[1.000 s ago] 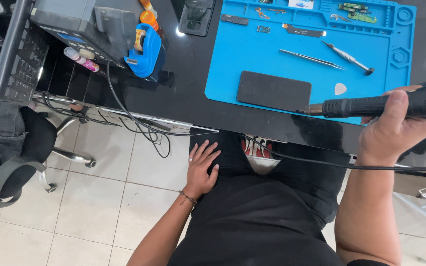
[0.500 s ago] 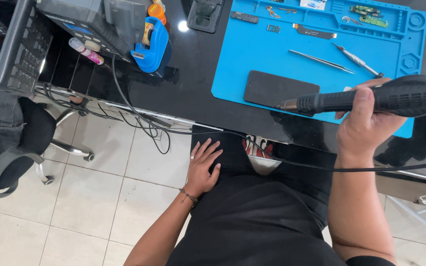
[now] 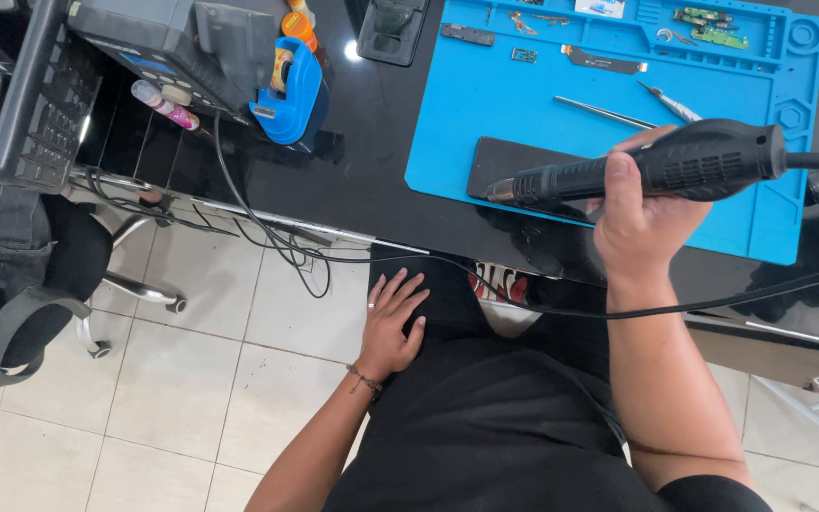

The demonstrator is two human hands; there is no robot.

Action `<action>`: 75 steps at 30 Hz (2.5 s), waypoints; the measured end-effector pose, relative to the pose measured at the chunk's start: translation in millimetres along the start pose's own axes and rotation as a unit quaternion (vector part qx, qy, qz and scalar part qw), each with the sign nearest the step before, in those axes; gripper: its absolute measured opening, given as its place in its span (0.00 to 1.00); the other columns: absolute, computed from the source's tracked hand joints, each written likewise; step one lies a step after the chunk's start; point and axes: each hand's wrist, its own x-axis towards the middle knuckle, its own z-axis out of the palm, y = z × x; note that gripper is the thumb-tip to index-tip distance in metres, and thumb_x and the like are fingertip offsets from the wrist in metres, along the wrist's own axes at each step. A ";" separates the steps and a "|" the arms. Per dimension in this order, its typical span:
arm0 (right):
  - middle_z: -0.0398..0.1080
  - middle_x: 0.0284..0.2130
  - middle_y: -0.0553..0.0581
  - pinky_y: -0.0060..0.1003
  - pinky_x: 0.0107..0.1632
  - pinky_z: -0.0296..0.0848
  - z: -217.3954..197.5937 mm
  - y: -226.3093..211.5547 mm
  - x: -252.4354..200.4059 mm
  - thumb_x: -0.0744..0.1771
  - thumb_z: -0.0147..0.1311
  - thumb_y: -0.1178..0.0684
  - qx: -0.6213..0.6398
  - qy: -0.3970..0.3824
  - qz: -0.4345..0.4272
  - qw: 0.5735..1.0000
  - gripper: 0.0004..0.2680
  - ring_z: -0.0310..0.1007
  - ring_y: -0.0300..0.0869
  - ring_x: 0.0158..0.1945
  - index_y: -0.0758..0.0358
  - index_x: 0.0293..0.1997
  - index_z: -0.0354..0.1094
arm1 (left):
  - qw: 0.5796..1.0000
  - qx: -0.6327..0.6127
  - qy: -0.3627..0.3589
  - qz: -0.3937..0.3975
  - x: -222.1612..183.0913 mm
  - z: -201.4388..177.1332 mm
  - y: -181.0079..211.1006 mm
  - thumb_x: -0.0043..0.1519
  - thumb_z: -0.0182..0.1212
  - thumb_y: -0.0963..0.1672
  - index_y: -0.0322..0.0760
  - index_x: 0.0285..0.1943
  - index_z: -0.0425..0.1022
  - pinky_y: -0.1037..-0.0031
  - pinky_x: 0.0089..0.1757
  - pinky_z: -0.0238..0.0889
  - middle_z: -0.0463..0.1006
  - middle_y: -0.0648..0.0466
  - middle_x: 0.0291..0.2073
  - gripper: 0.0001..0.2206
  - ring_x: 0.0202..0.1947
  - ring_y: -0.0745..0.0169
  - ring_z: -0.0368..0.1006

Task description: Using a heat gun to soften adhesive on a smartphone screen for disassembly while checking another device.

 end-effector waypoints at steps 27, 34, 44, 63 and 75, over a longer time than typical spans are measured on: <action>0.64 0.43 0.62 0.41 0.53 0.69 -88.2 -49.5 -9.0 0.70 0.58 0.43 -0.174 0.130 -0.170 0.961 0.14 0.68 0.50 0.46 0.64 0.49 0.62 | 0.983 0.030 0.043 0.177 9.9 -7.5 25.5 0.68 0.50 0.38 0.28 0.51 0.79 0.71 0.37 0.75 0.84 0.48 0.39 0.11 0.35 0.56 0.82; 0.67 0.50 0.62 0.40 0.53 0.77 -31.2 -69.3 -41.1 0.63 0.77 0.55 -0.224 -0.006 -0.252 0.941 0.16 0.74 0.50 0.51 0.64 0.52 0.74 | 0.972 -0.159 0.130 0.116 89.1 -64.7 139.9 0.69 0.44 0.46 0.26 0.46 0.76 0.71 0.36 0.77 0.83 0.43 0.34 0.17 0.31 0.53 0.81; 0.69 0.50 0.64 0.52 0.55 0.80 -7.7 -79.0 -49.1 0.74 0.42 0.60 -0.223 -0.203 -0.400 0.865 0.08 0.73 0.56 0.50 0.68 0.55 0.68 | 0.815 -0.557 0.031 -0.156 114.6 -61.7 169.5 0.72 0.42 0.50 0.22 0.62 0.67 0.72 0.55 0.66 0.74 0.42 0.52 0.23 0.56 0.55 0.70; 0.66 0.55 0.77 0.58 0.57 0.69 -324.3 -67.9 -28.7 0.67 0.62 0.71 -0.610 0.131 -0.203 0.754 0.13 0.63 0.64 0.60 0.82 0.57 0.67 | 0.850 -0.475 0.085 -0.210 124.1 -64.6 141.6 0.71 0.45 0.50 0.26 0.66 0.66 0.64 0.35 0.71 0.77 0.41 0.29 0.23 0.28 0.48 0.76; 0.80 0.67 0.62 0.47 0.69 0.67 -467.1 -3.2 -45.7 0.72 0.77 0.54 -0.785 -0.011 -0.108 0.609 0.17 0.76 0.57 0.65 0.65 0.68 0.81 | 0.851 -0.453 0.103 -0.244 122.3 -60.4 130.0 0.69 0.47 0.51 0.28 0.66 0.67 0.65 0.35 0.71 0.77 0.42 0.28 0.24 0.28 0.49 0.76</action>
